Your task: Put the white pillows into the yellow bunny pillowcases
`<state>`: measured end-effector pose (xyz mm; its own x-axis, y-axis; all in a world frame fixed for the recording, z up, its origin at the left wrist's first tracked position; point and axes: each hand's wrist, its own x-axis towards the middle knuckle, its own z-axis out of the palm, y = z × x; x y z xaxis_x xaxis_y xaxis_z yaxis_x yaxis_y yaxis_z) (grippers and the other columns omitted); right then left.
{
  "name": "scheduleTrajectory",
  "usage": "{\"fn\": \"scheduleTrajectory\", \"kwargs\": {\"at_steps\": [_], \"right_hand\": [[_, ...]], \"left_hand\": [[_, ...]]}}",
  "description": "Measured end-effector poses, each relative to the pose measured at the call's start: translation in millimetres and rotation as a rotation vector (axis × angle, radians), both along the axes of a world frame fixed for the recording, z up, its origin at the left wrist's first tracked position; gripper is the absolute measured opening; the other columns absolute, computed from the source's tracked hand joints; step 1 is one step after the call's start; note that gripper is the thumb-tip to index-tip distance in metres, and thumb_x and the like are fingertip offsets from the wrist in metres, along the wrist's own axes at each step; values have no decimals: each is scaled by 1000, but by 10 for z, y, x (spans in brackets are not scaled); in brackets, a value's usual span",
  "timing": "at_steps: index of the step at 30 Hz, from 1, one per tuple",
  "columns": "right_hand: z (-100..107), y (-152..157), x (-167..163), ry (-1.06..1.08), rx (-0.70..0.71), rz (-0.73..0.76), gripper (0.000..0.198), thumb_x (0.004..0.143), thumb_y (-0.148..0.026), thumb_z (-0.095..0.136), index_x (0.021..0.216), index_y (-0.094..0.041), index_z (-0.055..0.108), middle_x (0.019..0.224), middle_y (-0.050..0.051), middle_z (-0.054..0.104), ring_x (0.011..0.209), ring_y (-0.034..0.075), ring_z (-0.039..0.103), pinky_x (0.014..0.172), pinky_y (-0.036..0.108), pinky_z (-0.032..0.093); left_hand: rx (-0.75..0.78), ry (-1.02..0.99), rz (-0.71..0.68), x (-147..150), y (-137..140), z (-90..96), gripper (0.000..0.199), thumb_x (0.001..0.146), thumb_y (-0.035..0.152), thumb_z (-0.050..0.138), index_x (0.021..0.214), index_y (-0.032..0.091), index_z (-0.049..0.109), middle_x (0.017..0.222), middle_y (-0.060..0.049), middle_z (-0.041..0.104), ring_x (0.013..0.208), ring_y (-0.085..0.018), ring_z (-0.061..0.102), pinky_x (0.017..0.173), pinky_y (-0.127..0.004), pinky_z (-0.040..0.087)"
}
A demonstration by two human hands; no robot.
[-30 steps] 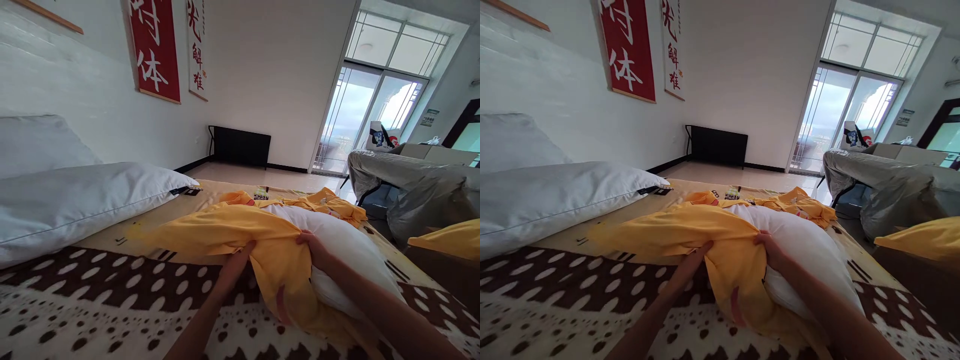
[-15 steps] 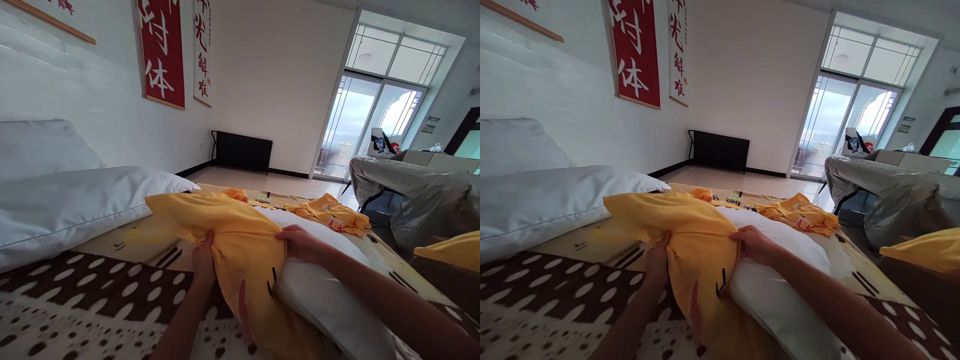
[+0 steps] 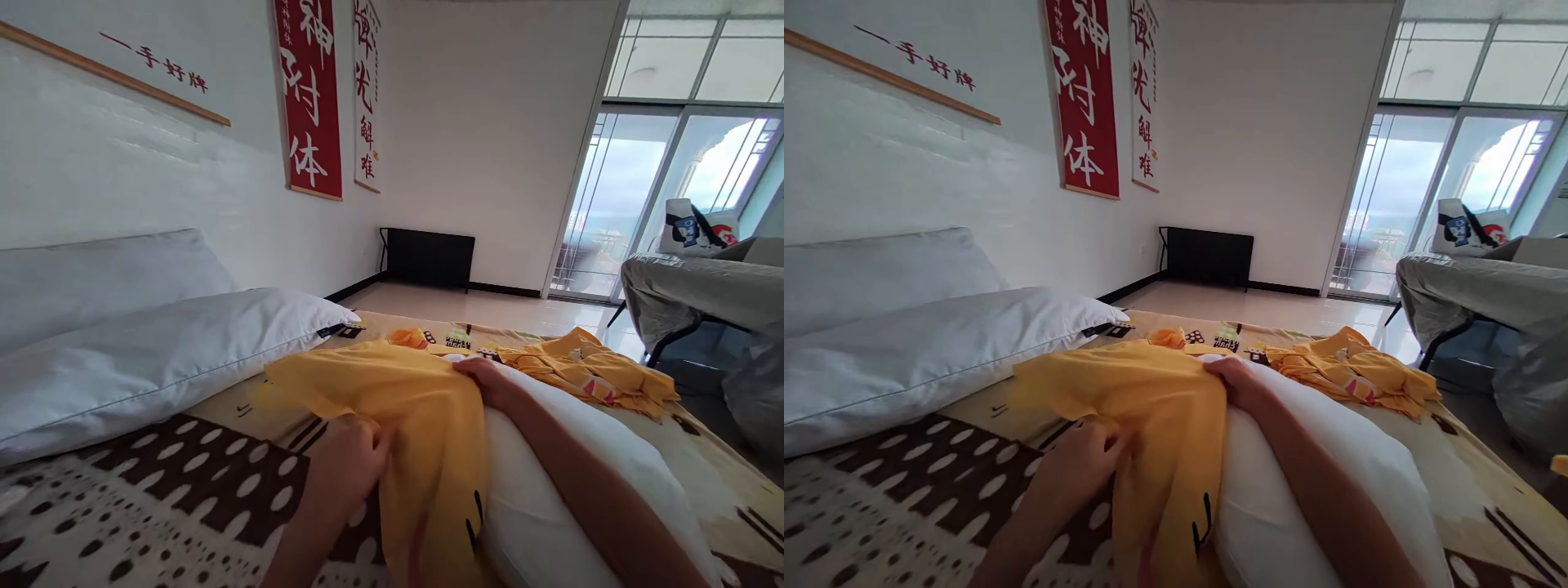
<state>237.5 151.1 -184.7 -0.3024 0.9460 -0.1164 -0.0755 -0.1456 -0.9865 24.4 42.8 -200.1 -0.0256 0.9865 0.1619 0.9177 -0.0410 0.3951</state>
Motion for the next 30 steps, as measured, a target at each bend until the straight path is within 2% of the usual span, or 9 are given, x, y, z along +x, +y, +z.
{"fn": "scheduleTrajectory", "kwargs": {"at_steps": [3,4,7,9,12,17,20,25,30], "right_hand": [[-129,-32,184,54,-16,-101,12,70,-25,60,64,-19,52,50,-2,58,49,12,56,51,22,45],[-151,-40,220,65,-20,-129,11,70,-26,59,65,-19,51,50,-3,58,49,12,56,51,23,45],[-172,-49,248,74,-19,-193,11,69,-29,57,67,-19,51,53,-2,59,51,13,56,53,24,45],[-173,-52,229,55,8,-228,13,67,-31,57,67,-19,52,55,-2,60,52,13,56,54,24,45],[-177,-62,196,-20,70,-270,15,64,-32,60,64,-19,52,53,-3,57,49,11,51,50,23,41],[-200,-56,153,-241,175,-310,15,63,-31,63,64,-18,57,51,-5,54,48,10,47,47,22,33],[-218,-15,122,-379,229,-329,12,65,-29,61,61,-18,58,53,-5,54,52,10,48,49,22,33],[-172,6,194,-606,344,-405,11,70,-27,57,64,-18,59,59,-2,57,59,12,50,54,22,32],[-140,-13,408,-788,459,-455,10,71,-23,56,65,-17,63,66,2,62,67,14,52,59,24,32]], "left_hand": [[12,43,-137,424,-296,55,49,86,55,31,75,19,61,70,-7,65,69,-23,62,61,-31,37],[45,59,-206,583,-361,26,47,84,57,36,84,18,63,79,-9,66,76,-25,62,63,-32,39],[108,164,-230,945,-422,-150,42,83,50,44,101,15,60,94,-13,64,86,-30,62,68,-36,43],[107,228,-249,1035,-376,-274,30,88,31,36,97,15,60,91,-12,64,82,-28,63,66,-36,45],[126,302,-353,1016,-293,-385,30,81,8,32,91,15,60,85,-10,65,78,-26,63,62,-34,45],[303,229,-587,1066,-384,-432,25,87,14,34,77,17,57,70,-6,63,65,-20,62,58,-30,42],[244,264,-758,1227,-478,-442,18,84,17,41,76,18,58,70,-5,65,63,-19,62,54,-28,39],[-38,224,-587,1386,-560,-348,27,89,24,36,85,17,61,83,-9,69,76,-23,66,60,-29,41],[-62,41,-467,1139,-556,0,41,91,43,32,79,18,63,78,-7,69,71,-21,64,57,-27,35]]}}
